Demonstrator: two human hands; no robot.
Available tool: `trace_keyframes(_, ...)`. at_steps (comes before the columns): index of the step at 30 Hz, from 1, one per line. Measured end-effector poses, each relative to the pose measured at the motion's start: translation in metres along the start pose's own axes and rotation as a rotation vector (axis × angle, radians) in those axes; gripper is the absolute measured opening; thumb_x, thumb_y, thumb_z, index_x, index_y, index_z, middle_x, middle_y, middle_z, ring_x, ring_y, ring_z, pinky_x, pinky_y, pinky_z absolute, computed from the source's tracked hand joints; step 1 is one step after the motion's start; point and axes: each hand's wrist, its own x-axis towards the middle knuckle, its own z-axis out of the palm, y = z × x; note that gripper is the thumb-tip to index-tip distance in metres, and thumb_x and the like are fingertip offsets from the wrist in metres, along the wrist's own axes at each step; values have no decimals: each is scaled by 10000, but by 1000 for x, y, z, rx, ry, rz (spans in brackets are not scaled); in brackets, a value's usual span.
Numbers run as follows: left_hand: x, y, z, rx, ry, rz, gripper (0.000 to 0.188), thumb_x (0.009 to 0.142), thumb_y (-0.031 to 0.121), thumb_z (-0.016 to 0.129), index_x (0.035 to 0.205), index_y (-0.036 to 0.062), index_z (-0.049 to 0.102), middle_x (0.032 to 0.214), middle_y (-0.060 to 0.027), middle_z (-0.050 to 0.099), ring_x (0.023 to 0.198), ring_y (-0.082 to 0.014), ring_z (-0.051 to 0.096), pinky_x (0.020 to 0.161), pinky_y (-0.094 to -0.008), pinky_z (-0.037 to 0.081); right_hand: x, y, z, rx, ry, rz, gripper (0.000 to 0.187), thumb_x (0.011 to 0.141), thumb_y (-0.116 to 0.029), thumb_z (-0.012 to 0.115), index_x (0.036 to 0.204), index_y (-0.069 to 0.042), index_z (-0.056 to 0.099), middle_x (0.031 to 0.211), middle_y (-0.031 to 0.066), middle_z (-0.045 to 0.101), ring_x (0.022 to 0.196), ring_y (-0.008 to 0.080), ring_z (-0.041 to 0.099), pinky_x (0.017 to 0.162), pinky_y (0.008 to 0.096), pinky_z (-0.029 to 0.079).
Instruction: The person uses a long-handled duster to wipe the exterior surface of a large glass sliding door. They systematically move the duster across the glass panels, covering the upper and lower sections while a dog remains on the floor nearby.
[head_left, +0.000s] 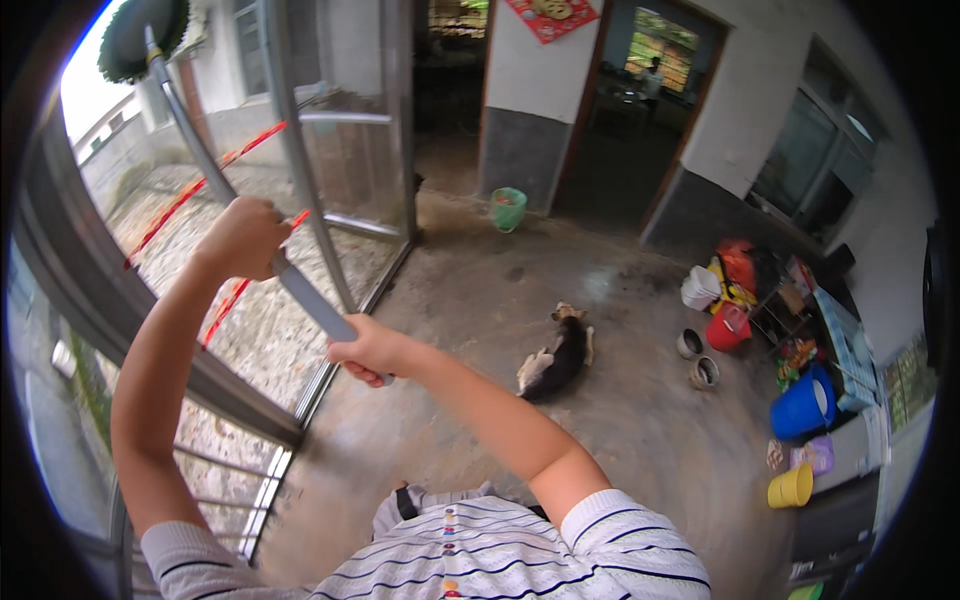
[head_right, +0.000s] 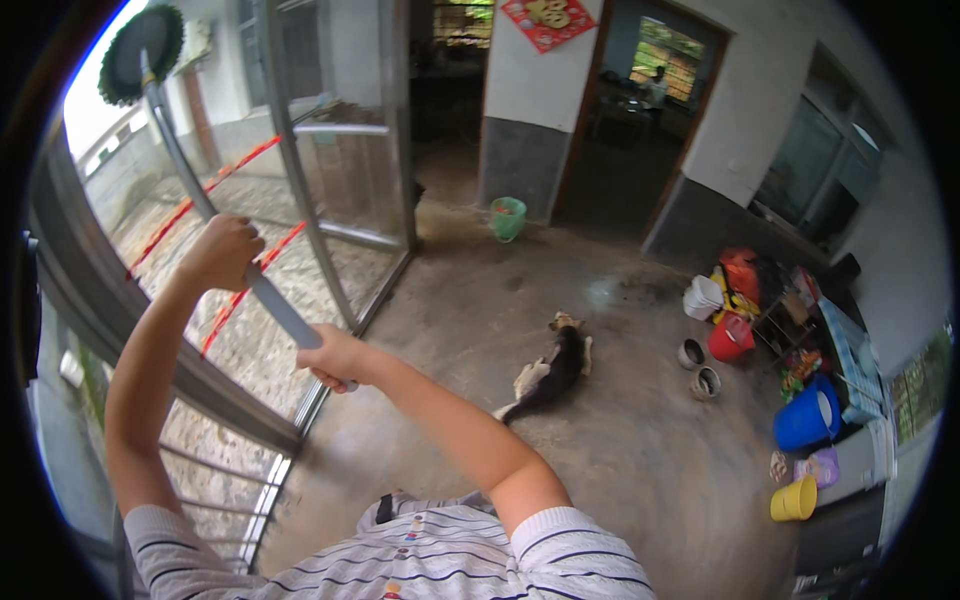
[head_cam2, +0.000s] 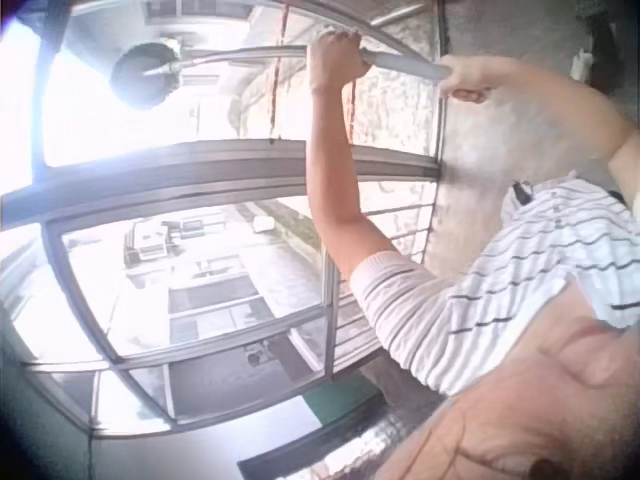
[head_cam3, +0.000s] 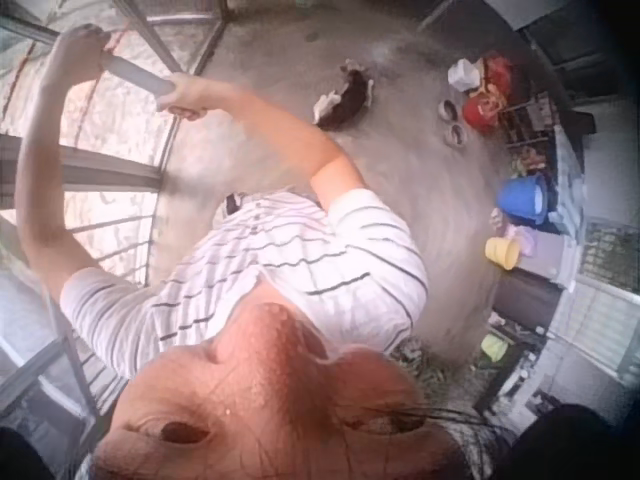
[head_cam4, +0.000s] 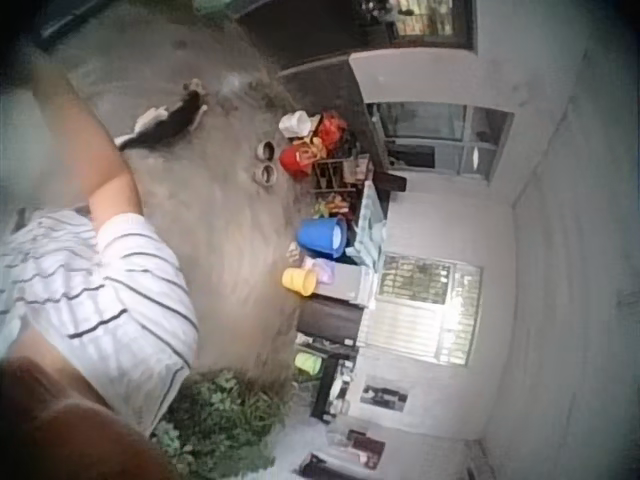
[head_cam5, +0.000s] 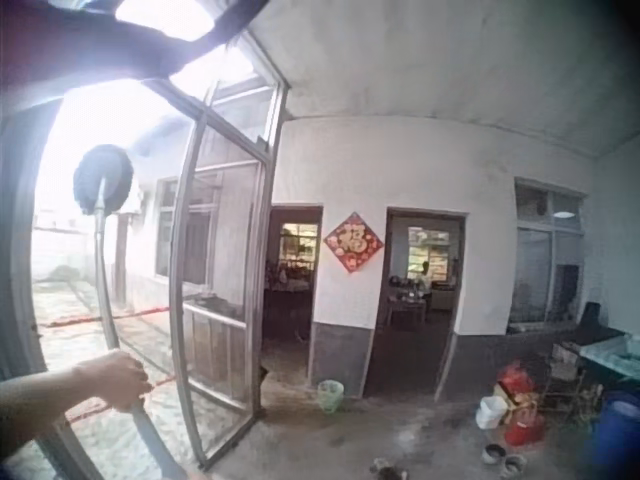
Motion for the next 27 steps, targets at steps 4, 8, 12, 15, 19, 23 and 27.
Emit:
trace_keyframes(4, -7, -36, -12, 73, 27, -8, 189, 482, 228, 699, 586, 116, 588, 594, -56, 551, 645, -263, 589, 603, -382, 460, 28, -25, 15, -33, 13, -47, 144, 799, -79, 591, 775, -43, 454, 477, 32, 428, 328, 122, 403, 290, 291, 307)
trace_keyframes(8, 2, -88, -37, 206, 20, 2, 193, 438, 192, 702, 579, 103, 604, 625, -76, 583, 685, -282, 592, 644, -365, 463, 74, -56, 28, -186, 148, -302, 157, 789, -111, 612, 827, -10, 498, 544, 81, 510, 393, 163, 500, 366, 308, 390)
trace_keyframes(12, 0, -123, -54, 214, 60, -22, 198, 446, 206, 716, 576, 110, 600, 628, -68, 588, 681, -280, 590, 641, -350, 455, 117, -70, 59, -821, 774, -707, 346, 820, -267, 669, 921, 30, 522, 641, 158, 571, 589, 280, 607, 567, 375, 473)
trace_keyframes(15, -7, -122, -39, 220, 23, -9, 194, 475, 223, 717, 602, 117, 616, 635, -53, 594, 686, -254, 597, 653, -350, 452, 119, -68, 65, -709, 734, -443, 430, 888, -396, 604, 980, 18, 534, 716, 198, 601, 695, 353, 607, 652, 410, 464)
trace_keyframes(19, -33, -80, 20, 163, -153, 26, 166, 592, 267, 688, 696, 139, 665, 671, -34, 616, 714, -222, 620, 640, -363, 462, 121, 13, 56, -643, 634, -383, 356, 942, -348, 545, 979, 5, 526, 749, 196, 601, 679, 315, 585, 645, 392, 446)
trace_keyframes(23, -69, -29, 86, -76, -200, 306, 458, 653, 563, 682, 745, 115, 668, 708, -50, 625, 692, -241, 635, 610, -367, 496, 103, 116, 52, -613, 559, -264, 347, 942, -344, 542, 1010, -3, 541, 810, 210, 614, 754, 276, 602, 707, 377, 456)
trace_keyframes(27, -67, -39, 85, -177, -193, 275, 753, 585, 823, 568, 652, 77, 647, 600, -79, 593, 620, -269, 628, 567, -380, 490, 114, 110, 48, -652, 565, -218, 396, 941, -386, 529, 1046, -5, 549, 806, 219, 626, 751, 245, 610, 716, 368, 468)
